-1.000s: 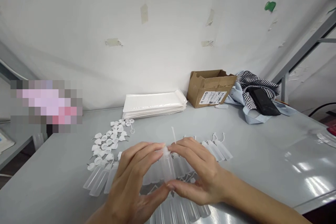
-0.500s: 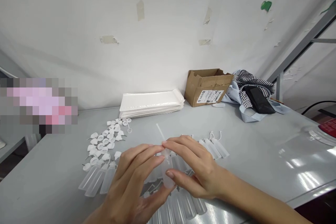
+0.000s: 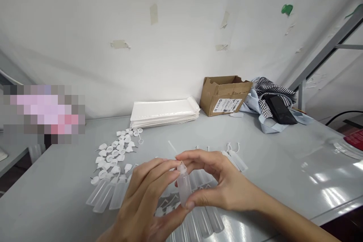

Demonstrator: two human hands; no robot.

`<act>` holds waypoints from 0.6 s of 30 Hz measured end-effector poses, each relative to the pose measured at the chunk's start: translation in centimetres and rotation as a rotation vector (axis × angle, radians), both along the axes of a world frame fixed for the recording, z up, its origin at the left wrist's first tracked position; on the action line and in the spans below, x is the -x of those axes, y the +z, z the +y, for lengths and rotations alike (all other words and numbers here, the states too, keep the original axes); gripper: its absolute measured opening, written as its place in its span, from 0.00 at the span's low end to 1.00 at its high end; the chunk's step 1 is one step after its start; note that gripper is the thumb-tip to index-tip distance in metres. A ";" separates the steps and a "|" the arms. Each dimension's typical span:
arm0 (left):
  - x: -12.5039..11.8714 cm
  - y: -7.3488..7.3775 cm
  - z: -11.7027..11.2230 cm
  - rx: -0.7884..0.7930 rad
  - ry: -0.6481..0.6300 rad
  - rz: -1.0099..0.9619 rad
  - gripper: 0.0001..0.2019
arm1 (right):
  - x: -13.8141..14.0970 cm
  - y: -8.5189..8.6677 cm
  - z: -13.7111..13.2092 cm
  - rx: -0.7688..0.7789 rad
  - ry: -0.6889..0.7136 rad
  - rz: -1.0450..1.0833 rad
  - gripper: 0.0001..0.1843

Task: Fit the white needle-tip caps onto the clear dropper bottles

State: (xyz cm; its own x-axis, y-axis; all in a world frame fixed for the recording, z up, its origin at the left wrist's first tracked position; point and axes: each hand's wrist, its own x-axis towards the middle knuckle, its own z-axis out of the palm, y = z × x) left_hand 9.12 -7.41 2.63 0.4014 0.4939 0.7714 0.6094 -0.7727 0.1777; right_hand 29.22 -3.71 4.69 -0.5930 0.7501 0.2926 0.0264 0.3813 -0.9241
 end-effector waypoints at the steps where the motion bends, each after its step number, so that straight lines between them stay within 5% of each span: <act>1: 0.0 0.0 0.0 -0.003 0.008 0.001 0.18 | 0.0 -0.1 -0.1 -0.016 0.008 0.007 0.36; 10: 0.1 -0.3 0.4 -0.018 -0.007 -0.111 0.21 | 0.5 0.0 -0.4 -0.460 -0.053 0.004 0.30; 18: -0.8 0.3 -0.8 0.241 -0.217 -0.193 0.24 | -0.4 -0.6 -2.7 -0.521 -0.213 0.004 0.25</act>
